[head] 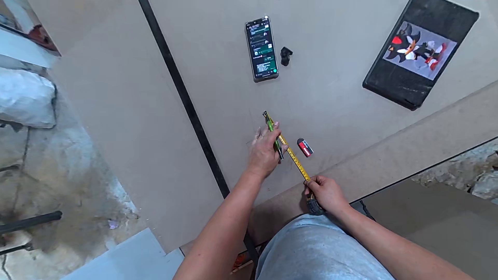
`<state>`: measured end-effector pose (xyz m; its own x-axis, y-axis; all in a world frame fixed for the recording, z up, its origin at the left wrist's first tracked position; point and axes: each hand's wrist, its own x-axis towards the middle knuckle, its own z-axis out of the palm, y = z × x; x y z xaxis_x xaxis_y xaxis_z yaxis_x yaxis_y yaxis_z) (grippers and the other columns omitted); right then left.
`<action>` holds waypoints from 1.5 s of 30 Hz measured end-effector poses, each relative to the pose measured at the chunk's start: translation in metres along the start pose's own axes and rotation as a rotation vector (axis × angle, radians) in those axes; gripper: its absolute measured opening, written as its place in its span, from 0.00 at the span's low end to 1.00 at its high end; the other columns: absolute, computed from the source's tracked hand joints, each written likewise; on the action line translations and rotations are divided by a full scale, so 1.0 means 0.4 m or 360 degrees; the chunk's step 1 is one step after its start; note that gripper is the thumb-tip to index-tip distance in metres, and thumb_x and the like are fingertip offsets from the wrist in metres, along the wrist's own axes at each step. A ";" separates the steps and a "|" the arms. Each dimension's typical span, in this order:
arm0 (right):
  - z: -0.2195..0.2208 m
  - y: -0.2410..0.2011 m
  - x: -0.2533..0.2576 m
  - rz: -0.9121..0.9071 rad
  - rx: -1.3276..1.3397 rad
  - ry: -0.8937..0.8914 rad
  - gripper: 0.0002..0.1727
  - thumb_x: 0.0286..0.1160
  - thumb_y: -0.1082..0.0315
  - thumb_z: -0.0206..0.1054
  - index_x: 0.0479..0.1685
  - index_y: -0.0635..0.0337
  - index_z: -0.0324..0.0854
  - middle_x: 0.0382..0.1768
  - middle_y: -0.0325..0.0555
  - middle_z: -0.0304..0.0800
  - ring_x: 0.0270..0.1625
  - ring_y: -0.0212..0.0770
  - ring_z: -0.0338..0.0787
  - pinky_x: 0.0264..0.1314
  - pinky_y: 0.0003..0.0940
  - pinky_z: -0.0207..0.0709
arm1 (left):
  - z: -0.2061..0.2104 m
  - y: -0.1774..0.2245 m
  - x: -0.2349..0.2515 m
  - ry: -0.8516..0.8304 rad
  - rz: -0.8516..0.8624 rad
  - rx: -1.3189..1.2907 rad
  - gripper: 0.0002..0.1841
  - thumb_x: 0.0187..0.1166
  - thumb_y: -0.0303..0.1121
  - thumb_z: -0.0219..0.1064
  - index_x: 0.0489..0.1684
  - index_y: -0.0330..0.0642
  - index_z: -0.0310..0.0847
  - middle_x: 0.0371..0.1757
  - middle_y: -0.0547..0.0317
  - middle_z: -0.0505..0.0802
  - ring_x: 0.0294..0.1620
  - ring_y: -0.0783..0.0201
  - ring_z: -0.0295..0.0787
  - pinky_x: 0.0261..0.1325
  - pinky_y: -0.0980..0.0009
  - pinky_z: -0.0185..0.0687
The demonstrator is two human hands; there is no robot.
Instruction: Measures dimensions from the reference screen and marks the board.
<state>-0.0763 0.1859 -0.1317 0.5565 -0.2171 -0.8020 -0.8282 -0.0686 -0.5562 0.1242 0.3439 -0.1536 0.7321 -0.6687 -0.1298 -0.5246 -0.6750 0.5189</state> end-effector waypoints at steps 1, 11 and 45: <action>0.003 -0.001 0.001 0.0000 -0.0018 0.0028 0.15 0.89 0.53 0.62 0.36 0.47 0.90 0.27 0.29 0.95 0.29 0.32 0.92 0.36 0.41 0.86 | 0.006 0.003 -0.001 0.0011 -0.0007 -0.0011 0.30 0.80 0.56 0.68 0.76 0.48 0.78 0.89 0.62 0.74 0.93 0.57 0.60 0.96 0.47 0.41; -0.005 -0.020 0.020 0.0088 -0.0124 0.0071 0.27 0.86 0.40 0.60 0.24 0.47 0.88 0.24 0.32 0.94 0.29 0.35 0.92 0.37 0.47 0.84 | -0.012 0.011 0.052 -0.0075 -0.0126 0.0057 0.33 0.76 0.56 0.73 0.78 0.51 0.75 0.92 0.63 0.68 0.96 0.59 0.52 0.97 0.45 0.35; -0.004 -0.003 0.035 0.0064 -0.0114 0.0068 0.21 0.85 0.48 0.66 0.25 0.48 0.88 0.24 0.33 0.94 0.28 0.36 0.91 0.36 0.46 0.84 | -0.078 -0.013 0.062 0.0567 -0.0410 -0.0799 0.18 0.89 0.35 0.60 0.73 0.42 0.81 0.66 0.57 0.93 0.64 0.64 0.91 0.71 0.60 0.87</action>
<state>-0.0676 0.1814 -0.1422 0.5207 -0.2622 -0.8125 -0.8532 -0.1280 -0.5055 0.1586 0.3404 -0.1333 0.9510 -0.3034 -0.0599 -0.1106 -0.5145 0.8503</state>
